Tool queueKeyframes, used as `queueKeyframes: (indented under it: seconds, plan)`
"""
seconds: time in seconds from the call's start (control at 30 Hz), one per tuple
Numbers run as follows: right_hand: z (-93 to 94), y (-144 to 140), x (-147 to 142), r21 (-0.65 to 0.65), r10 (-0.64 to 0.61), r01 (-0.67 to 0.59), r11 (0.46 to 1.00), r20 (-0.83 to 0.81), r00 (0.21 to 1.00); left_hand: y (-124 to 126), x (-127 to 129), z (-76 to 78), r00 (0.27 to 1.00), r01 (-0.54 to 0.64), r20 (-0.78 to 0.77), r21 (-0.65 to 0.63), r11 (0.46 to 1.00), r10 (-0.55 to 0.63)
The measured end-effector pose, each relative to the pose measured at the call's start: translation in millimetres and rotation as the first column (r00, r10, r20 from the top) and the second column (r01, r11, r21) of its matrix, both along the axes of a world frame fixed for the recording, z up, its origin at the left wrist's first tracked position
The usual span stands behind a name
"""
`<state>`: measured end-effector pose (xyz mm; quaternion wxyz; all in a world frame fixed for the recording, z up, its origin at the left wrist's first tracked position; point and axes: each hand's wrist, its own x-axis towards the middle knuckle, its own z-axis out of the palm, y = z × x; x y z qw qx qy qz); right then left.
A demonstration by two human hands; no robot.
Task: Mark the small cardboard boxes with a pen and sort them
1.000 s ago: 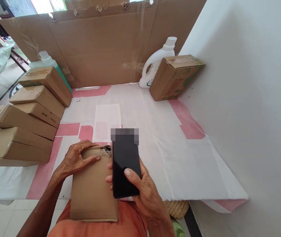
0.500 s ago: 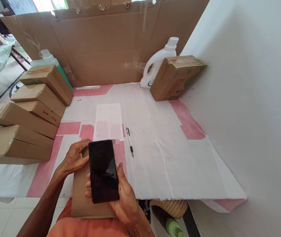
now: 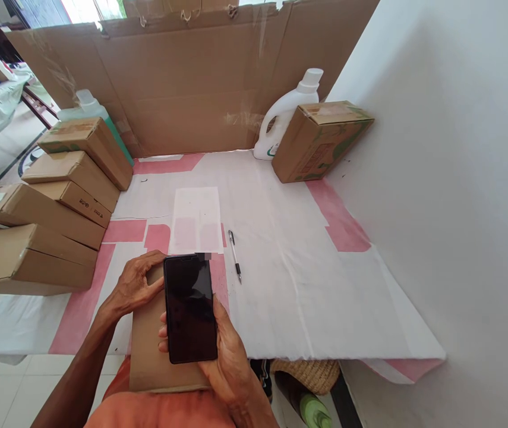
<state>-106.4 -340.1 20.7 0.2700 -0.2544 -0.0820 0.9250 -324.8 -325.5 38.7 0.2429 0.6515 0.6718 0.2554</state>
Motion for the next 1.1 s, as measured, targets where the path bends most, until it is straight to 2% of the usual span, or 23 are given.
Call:
queueKeyframes:
  seconds: [0.4, 0.5, 0.57, 0.6, 0.63, 0.7, 0.73, 0.8, 0.93, 1.1]
  plan:
    - [4.0, 3, 11, -0.004, -0.028, 0.028, 1.0, 0.032, 0.999, -3, 0, -1.0, 1.0, -0.025, -0.012, 0.001, 1.0, 0.025]
    - [4.2, 13, 24, 0.048, -0.104, 0.098, 0.994, 0.132, 0.986, -5, -2, -2.3, 0.999, -0.027, -0.021, 0.001, 1.0, 0.027]
    - [-2.7, 27, 37, 0.159, -0.192, 0.153, 0.975, 0.274, 0.942, -5, -3, -3.4, 1.0, -0.018, -0.023, 0.001, 1.0, 0.018]
    - [-9.2, 36, 44, 0.251, -0.254, 0.167, 0.954, 0.372, 0.893, -5, -4, -4.1, 1.0, -0.016, -0.021, -0.001, 1.0, 0.015]
    - [-17.8, 45, 52, 0.37, -0.33, 0.151, 0.917, 0.488, 0.808, -4, -4, -4.8, 1.0, -0.015, -0.016, -0.002, 1.0, 0.015]
    - [-39.3, 64, 67, 0.583, -0.493, 0.019, 0.812, 0.669, 0.555, -3, -4, -6.3, 1.0, -0.016, -0.003, -0.003, 1.0, 0.016]
    - [-51.0, 72, 74, 0.643, -0.561, -0.065, 0.763, 0.709, 0.428, -2, -4, -6.9, 1.0, -0.018, 0.004, -0.001, 1.0, 0.018]
    - [-72.5, 85, 87, 0.676, -0.625, -0.168, 0.717, 0.731, 0.272, -1, -4, -7.9, 1.0, -0.02, 0.008, 0.0, 1.0, 0.02]
    - [-98.3, 92, 99, 0.644, -0.628, -0.237, 0.727, 0.764, 0.151, -2, -3, -8.2, 1.0, -0.026, 0.0, -0.012, 1.0, 0.026]
    - [-106.6, 89, 106, 0.574, -0.61, -0.363, 0.734, 0.792, 0.019, 1, -3, -11.3, 0.999, -0.038, -0.005, -0.03, 0.999, 0.038]
